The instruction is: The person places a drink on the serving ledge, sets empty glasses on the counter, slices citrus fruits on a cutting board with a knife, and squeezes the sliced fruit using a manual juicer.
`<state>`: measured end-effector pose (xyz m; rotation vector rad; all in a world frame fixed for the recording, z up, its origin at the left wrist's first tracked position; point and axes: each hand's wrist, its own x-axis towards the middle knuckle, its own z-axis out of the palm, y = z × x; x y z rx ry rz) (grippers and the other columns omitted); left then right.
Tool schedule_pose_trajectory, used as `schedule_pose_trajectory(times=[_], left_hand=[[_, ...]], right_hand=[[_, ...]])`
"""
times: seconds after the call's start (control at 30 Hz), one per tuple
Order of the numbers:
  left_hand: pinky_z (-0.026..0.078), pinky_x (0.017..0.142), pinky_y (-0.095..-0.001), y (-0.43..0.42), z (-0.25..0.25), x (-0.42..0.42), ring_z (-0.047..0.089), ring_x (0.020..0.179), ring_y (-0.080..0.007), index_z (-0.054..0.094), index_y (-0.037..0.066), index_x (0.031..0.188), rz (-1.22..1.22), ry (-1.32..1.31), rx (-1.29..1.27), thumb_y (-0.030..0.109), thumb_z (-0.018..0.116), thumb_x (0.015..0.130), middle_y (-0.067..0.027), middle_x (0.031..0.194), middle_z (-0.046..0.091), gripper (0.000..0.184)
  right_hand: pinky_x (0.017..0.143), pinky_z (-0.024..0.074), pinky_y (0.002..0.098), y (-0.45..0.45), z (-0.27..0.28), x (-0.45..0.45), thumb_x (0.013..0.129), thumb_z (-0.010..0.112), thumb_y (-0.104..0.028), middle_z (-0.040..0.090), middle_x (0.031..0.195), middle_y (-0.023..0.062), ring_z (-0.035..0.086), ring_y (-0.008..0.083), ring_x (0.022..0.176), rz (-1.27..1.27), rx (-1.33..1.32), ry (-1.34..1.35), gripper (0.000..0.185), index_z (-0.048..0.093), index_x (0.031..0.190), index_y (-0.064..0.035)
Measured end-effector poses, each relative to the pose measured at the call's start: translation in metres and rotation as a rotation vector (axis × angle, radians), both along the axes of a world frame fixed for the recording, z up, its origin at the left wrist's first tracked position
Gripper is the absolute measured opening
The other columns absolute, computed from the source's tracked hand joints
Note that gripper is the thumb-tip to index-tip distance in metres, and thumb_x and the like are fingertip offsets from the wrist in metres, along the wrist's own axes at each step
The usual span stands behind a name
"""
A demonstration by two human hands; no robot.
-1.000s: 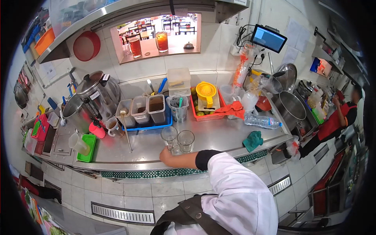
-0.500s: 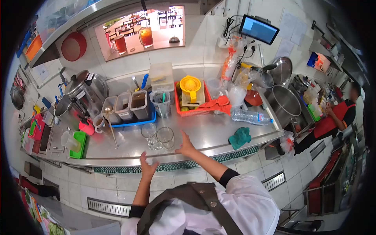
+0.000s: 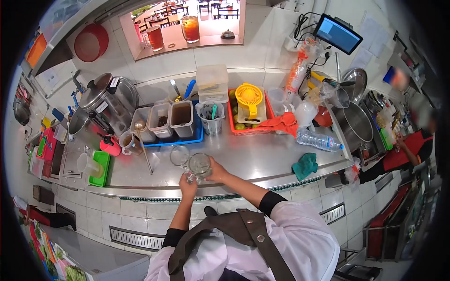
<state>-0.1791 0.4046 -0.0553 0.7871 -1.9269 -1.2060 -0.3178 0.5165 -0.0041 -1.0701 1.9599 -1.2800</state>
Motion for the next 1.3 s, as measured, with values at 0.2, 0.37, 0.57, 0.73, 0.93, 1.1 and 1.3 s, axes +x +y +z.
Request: schedule_pose_trajectory(times=[0.2, 0.37, 0.57, 0.73, 0.93, 1.1, 1.3], left_hand=[[0.045, 0.070, -0.0304, -0.074, -0.018, 0.033, 0.056, 0.075, -0.0199, 0.055, -0.001, 0.088, 0.126, -0.002, 0.134, 0.003, 0.062, 0.064, -0.0113, 0.082, 0.057, 0.026], [0.039, 0.067, -0.0288, -0.116, -0.007, 0.056, 0.046, 0.073, -0.0161, 0.047, 0.003, 0.085, 0.095, -0.016, -0.118, 0.005, 0.069, 0.062, -0.0050, 0.078, 0.047, 0.033], [0.037, 0.058, -0.0245, -0.130, 0.000, 0.067, 0.042, 0.062, -0.0121, 0.049, 0.004, 0.076, 0.133, -0.058, 0.047, 0.009, 0.080, 0.056, -0.0001, 0.067, 0.047, 0.036], [0.037, 0.082, -0.0327, -0.111, 0.026, 0.068, 0.046, 0.091, -0.0223, 0.044, -0.003, 0.102, 0.256, -0.147, -0.153, 0.013, 0.075, 0.063, -0.0115, 0.097, 0.047, 0.052], [0.022, 0.098, -0.0423, -0.028, 0.115, 0.032, 0.033, 0.112, -0.0315, 0.033, -0.004, 0.115, 0.562, -0.012, -0.656, 0.013, 0.064, 0.071, -0.0185, 0.121, 0.028, 0.056], [0.035, 0.088, -0.0400, 0.017, 0.108, -0.093, 0.044, 0.100, -0.0271, 0.041, 0.001, 0.111, 0.112, 0.107, -0.413, 0.004, 0.063, 0.068, -0.0145, 0.108, 0.044, 0.049], [0.044, 0.076, -0.0344, 0.056, 0.048, -0.282, 0.051, 0.098, -0.0215, 0.043, 0.003, 0.115, -0.252, -0.093, -0.318, 0.005, 0.062, 0.069, -0.0127, 0.110, 0.049, 0.050]], right_hand=[[0.099, 0.0322, 0.0367, -0.072, -0.038, 0.014, 0.052, 0.079, -0.008, 0.035, 0.127, 0.0206, 0.035, 0.0319, 0.119, 0.070, -0.059, 0.100, 0.095, 0.025, 0.130, -0.0076], [0.102, 0.0275, 0.0405, -0.061, -0.011, -0.035, 0.056, 0.076, -0.011, 0.036, 0.129, 0.0187, 0.033, 0.0324, 0.122, -0.080, -0.030, 0.365, 0.077, 0.040, 0.124, -0.0081], [0.079, 0.0459, 0.0411, 0.057, 0.051, -0.172, 0.066, 0.059, -0.001, 0.046, 0.116, 0.0156, 0.053, 0.0355, 0.095, -0.868, 0.349, 0.618, 0.054, 0.045, 0.118, -0.0050], [0.077, 0.0468, 0.0398, 0.127, 0.037, -0.224, 0.069, 0.058, -0.003, 0.047, 0.113, 0.0123, 0.055, 0.0328, 0.094, -0.749, 0.555, 0.650, 0.045, 0.053, 0.113, -0.0102], [0.067, 0.0471, 0.0414, 0.184, 0.068, -0.207, 0.068, 0.063, -0.010, 0.055, 0.092, 0.0142, 0.057, 0.0343, 0.084, -0.669, 0.395, 0.659, 0.021, 0.059, 0.088, -0.0053], [0.072, 0.0470, 0.0413, 0.233, 0.014, -0.191, 0.068, 0.063, -0.010, 0.054, 0.101, 0.0202, 0.057, 0.0337, 0.090, -0.234, 0.910, 0.384, 0.027, 0.058, 0.092, -0.0009], [0.071, 0.0465, 0.0345, 0.155, 0.050, -0.233, 0.065, 0.071, -0.018, 0.056, 0.091, 0.0171, 0.058, 0.0272, 0.081, -0.367, -0.139, 0.501, 0.038, 0.055, 0.095, 0.0014]])
